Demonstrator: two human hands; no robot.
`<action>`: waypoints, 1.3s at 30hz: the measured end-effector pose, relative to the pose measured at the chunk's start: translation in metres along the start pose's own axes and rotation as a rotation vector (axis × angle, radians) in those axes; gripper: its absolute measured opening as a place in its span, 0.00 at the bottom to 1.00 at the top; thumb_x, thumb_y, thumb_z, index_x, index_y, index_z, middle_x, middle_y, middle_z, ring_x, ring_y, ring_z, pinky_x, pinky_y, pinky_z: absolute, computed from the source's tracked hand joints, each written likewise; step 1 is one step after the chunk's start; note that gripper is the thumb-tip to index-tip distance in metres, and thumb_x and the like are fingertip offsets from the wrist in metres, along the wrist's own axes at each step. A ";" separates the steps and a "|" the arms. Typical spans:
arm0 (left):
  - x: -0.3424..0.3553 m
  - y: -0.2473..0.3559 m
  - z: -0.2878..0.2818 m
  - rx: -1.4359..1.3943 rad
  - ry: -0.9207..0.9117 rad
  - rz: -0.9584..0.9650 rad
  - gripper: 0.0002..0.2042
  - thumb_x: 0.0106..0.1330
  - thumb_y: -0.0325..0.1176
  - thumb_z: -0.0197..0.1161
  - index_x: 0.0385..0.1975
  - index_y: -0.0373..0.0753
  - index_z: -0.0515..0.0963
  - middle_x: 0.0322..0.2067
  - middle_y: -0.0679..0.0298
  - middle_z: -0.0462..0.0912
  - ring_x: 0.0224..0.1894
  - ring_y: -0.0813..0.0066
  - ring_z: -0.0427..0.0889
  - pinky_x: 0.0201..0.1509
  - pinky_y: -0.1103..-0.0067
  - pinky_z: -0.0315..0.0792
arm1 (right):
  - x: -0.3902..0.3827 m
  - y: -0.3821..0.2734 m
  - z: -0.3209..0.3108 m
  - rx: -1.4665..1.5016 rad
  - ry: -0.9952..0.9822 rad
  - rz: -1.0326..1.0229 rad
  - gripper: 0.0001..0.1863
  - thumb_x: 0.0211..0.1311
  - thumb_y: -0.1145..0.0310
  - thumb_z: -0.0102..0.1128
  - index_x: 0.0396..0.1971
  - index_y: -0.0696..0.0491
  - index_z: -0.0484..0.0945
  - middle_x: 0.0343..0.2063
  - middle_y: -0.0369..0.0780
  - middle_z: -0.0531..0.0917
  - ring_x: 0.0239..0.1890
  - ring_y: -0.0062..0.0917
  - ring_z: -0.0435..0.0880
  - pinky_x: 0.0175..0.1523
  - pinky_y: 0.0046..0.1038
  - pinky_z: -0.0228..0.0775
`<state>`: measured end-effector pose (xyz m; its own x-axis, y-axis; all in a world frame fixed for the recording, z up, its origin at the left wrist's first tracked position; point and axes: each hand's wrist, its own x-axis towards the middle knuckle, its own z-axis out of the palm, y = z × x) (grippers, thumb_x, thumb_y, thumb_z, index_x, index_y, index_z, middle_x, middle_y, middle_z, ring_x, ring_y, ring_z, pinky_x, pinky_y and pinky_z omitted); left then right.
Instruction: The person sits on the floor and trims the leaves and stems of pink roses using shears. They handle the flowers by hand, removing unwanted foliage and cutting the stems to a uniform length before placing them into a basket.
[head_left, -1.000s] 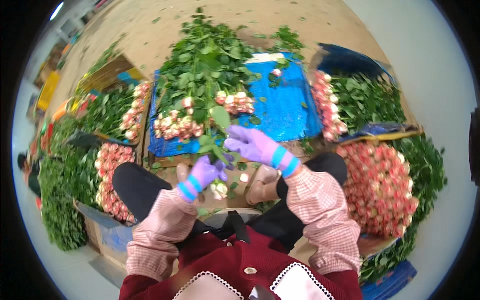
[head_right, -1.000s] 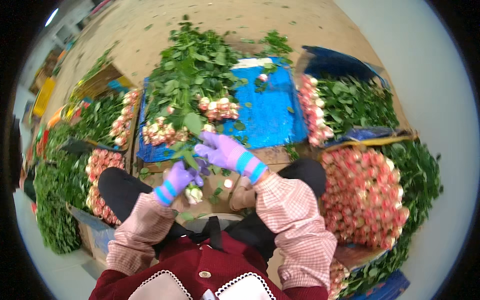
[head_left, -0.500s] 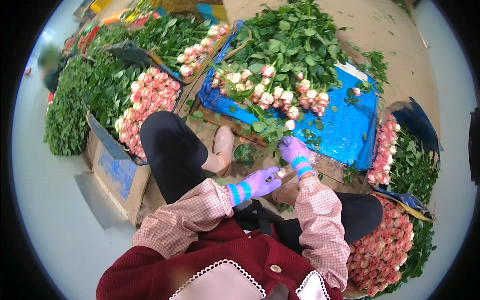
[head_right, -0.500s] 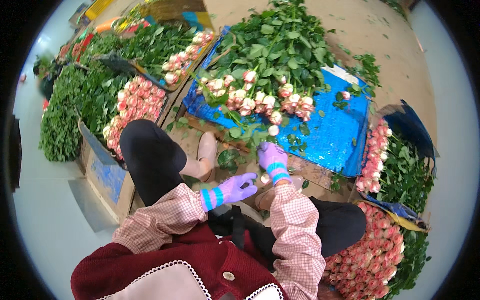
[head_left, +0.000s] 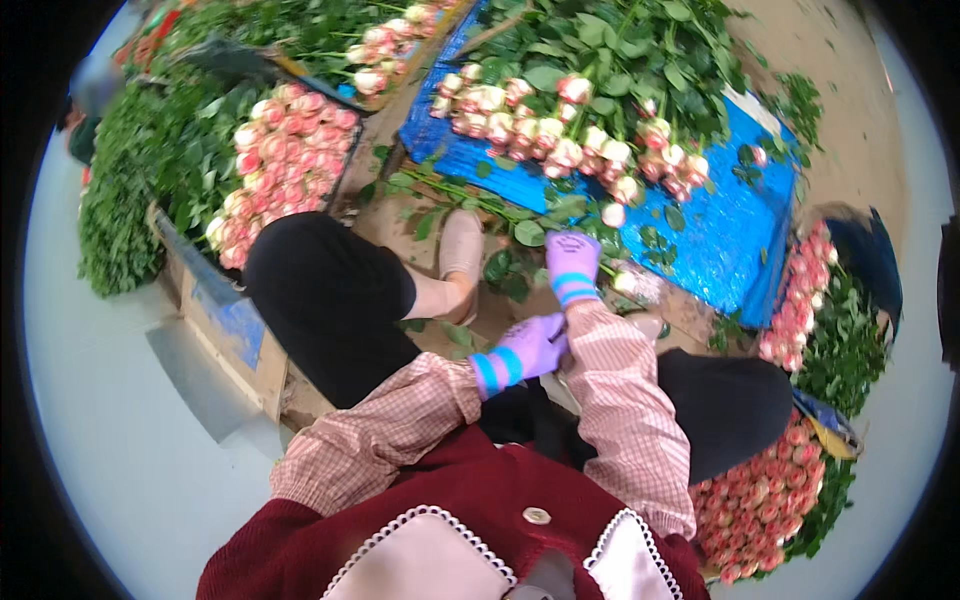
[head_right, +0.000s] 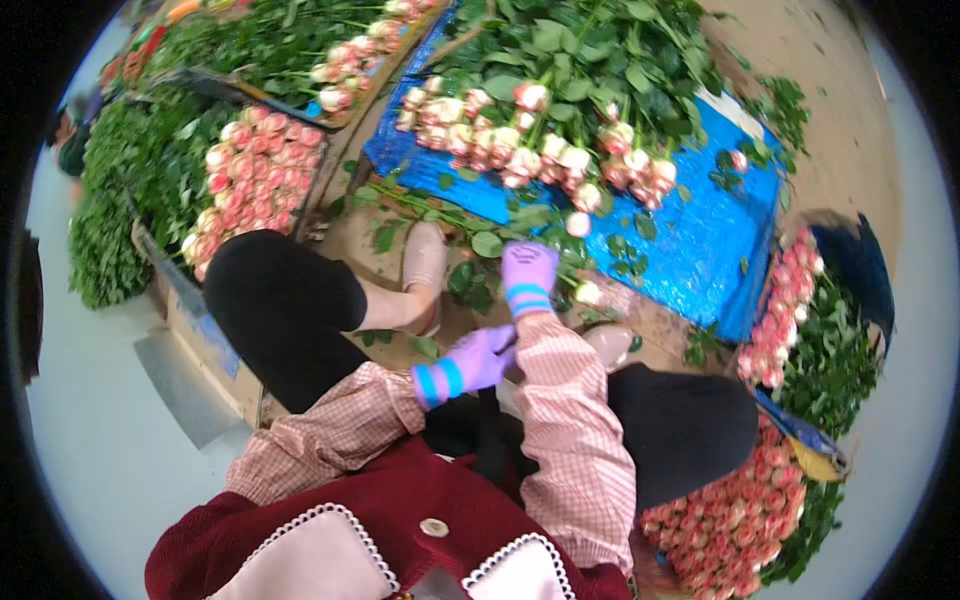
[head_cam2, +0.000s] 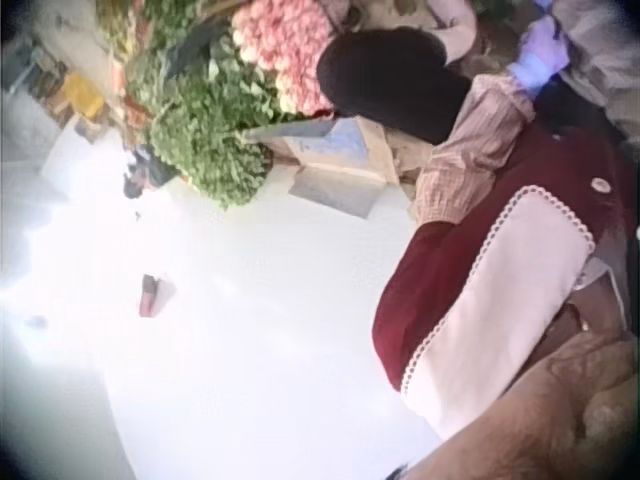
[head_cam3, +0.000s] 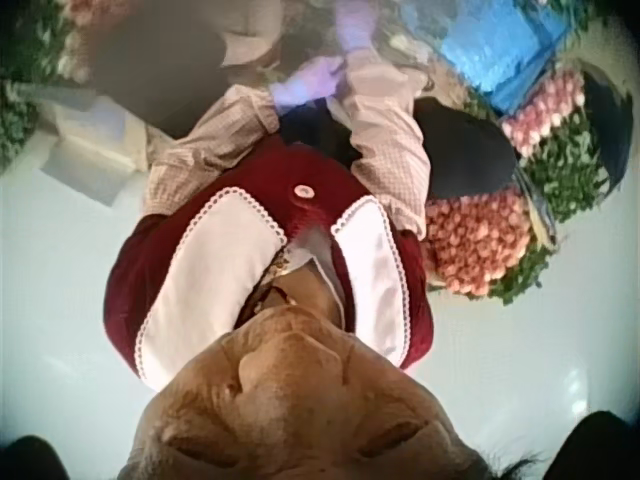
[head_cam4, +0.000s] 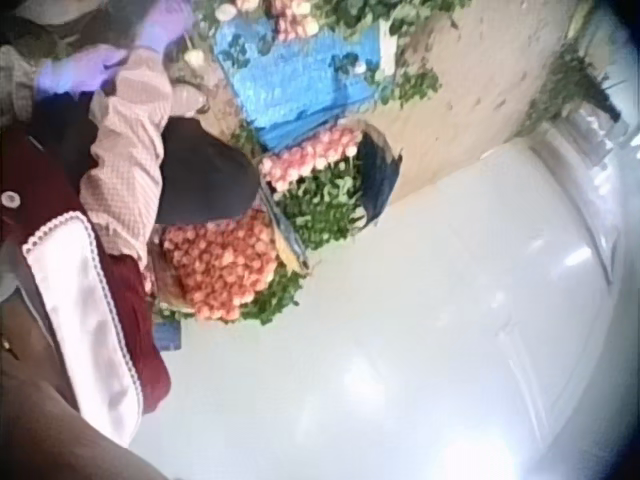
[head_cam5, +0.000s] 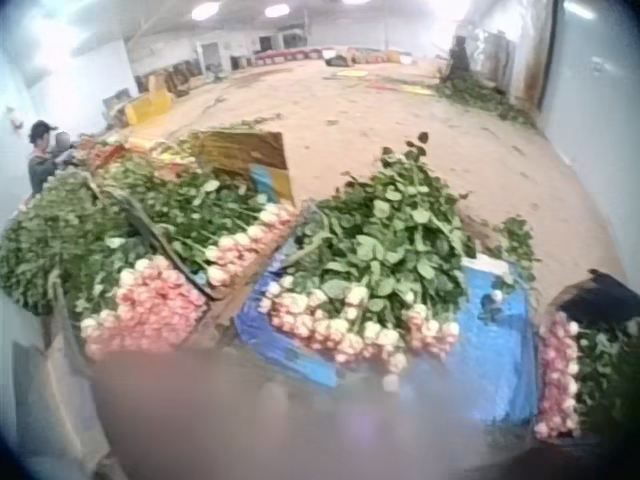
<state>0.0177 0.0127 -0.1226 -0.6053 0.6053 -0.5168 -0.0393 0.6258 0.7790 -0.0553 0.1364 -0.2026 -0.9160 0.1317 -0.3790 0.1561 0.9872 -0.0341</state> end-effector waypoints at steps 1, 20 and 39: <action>0.002 -0.004 0.002 -0.029 0.049 0.047 0.12 0.60 0.40 0.51 0.34 0.38 0.72 0.31 0.48 0.77 0.36 0.47 0.75 0.40 0.65 0.68 | 0.001 0.000 0.004 0.056 0.001 0.052 0.10 0.49 0.72 0.50 0.24 0.50 0.82 0.26 0.40 0.82 0.30 0.32 0.81 0.29 0.35 0.69; 0.004 -0.008 -0.003 -0.183 -0.240 -0.071 0.13 0.62 0.36 0.50 0.38 0.33 0.74 0.29 0.56 0.78 0.29 0.73 0.75 0.37 0.77 0.68 | -0.007 0.005 0.008 0.452 -0.111 0.243 0.14 0.50 0.71 0.51 0.38 0.42 0.77 0.37 0.40 0.79 0.42 0.36 0.78 0.42 0.36 0.70; -0.020 0.008 -0.009 -0.291 -0.193 0.001 0.14 0.60 0.32 0.55 0.44 0.32 0.71 0.28 0.68 0.75 0.27 0.84 0.71 0.32 0.85 0.68 | -0.230 0.325 -0.250 1.377 1.559 0.479 0.19 0.50 0.76 0.57 0.44 0.62 0.72 0.36 0.42 0.78 0.31 0.24 0.79 0.21 0.19 0.73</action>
<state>0.0226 0.0008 -0.1031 -0.4447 0.7053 -0.5520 -0.2806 0.4755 0.8337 0.1133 0.4497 0.1048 -0.0990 0.9504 0.2948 -0.1495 0.2787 -0.9487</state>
